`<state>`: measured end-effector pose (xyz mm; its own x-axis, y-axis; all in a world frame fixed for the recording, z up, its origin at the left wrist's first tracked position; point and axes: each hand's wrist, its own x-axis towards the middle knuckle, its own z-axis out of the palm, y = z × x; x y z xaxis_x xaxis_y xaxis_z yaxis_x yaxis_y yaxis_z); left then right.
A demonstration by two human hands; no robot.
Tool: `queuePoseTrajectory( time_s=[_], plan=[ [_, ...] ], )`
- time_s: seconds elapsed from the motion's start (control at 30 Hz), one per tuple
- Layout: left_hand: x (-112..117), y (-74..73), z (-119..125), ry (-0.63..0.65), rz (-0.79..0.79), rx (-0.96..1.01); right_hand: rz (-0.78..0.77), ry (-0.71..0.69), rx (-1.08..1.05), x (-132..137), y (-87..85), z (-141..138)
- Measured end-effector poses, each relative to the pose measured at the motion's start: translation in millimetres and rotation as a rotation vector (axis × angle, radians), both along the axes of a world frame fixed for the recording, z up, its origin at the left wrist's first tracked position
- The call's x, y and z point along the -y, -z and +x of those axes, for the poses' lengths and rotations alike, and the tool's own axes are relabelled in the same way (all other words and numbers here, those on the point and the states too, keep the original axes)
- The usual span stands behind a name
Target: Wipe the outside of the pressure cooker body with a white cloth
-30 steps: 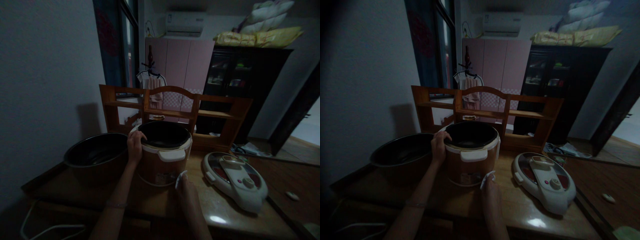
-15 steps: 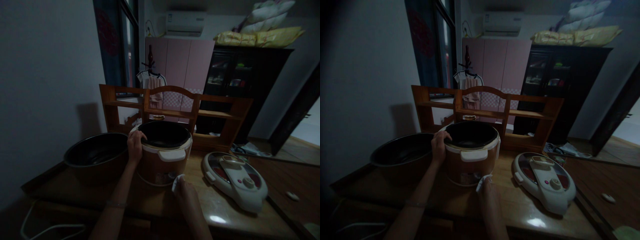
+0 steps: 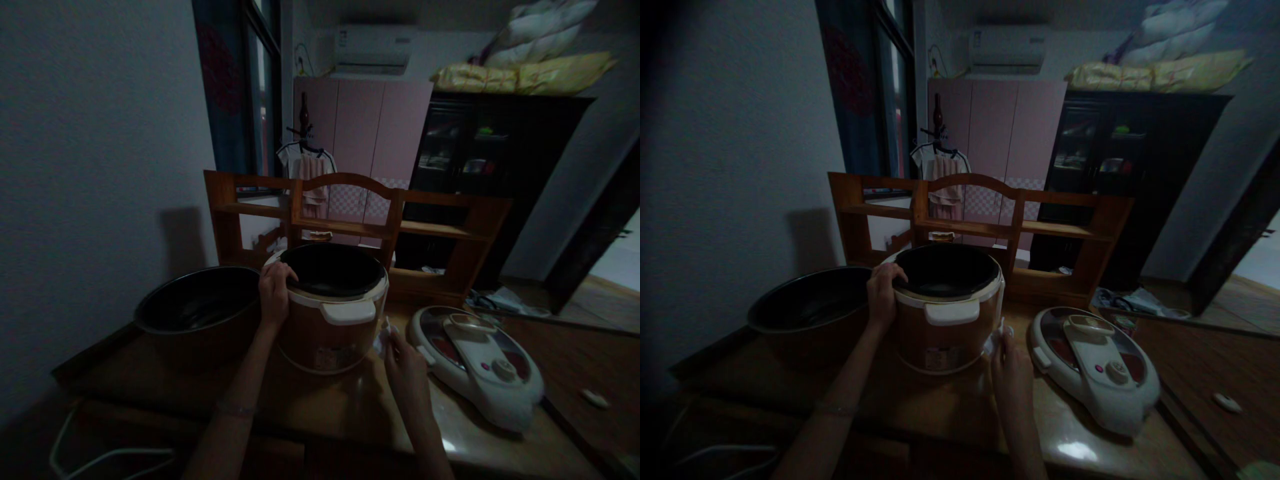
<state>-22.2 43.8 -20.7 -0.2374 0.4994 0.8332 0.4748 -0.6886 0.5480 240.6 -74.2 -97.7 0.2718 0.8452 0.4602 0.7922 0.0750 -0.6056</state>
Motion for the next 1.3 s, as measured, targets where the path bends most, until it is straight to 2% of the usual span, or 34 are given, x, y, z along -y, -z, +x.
queuePoseTrajectory(
  time_s=[0.2, 0.43, 0.63, 0.83, 1.03, 1.3],
  plan=[
    [0.3, 0.1, -0.3, 0.001, 0.001, 0.000, 0.081, -0.123, -0.113, 10.4, -0.4, -33.1],
    [-0.4, 0.0, 0.6, 0.003, 0.012, -0.002, 0.187, -0.114, -0.164, 20.1, 7.6, -49.4],
    [1.1, -1.2, 0.7, 0.001, -0.004, 0.004, 0.395, -0.108, -0.055, 17.4, 15.2, -54.1],
    [2.3, -1.2, 0.6, 0.007, 0.010, -0.009, 0.581, -0.122, 0.095, 19.6, 9.0, -55.2],
    [0.0, -0.4, 0.0, 0.007, 0.013, -0.008, 0.620, -0.110, 0.089, 19.4, 3.8, -55.9],
    [1.0, -1.1, 0.3, 0.010, 0.005, -0.012, 0.599, -0.127, 0.017, 17.7, 3.9, -66.1]
  ],
)
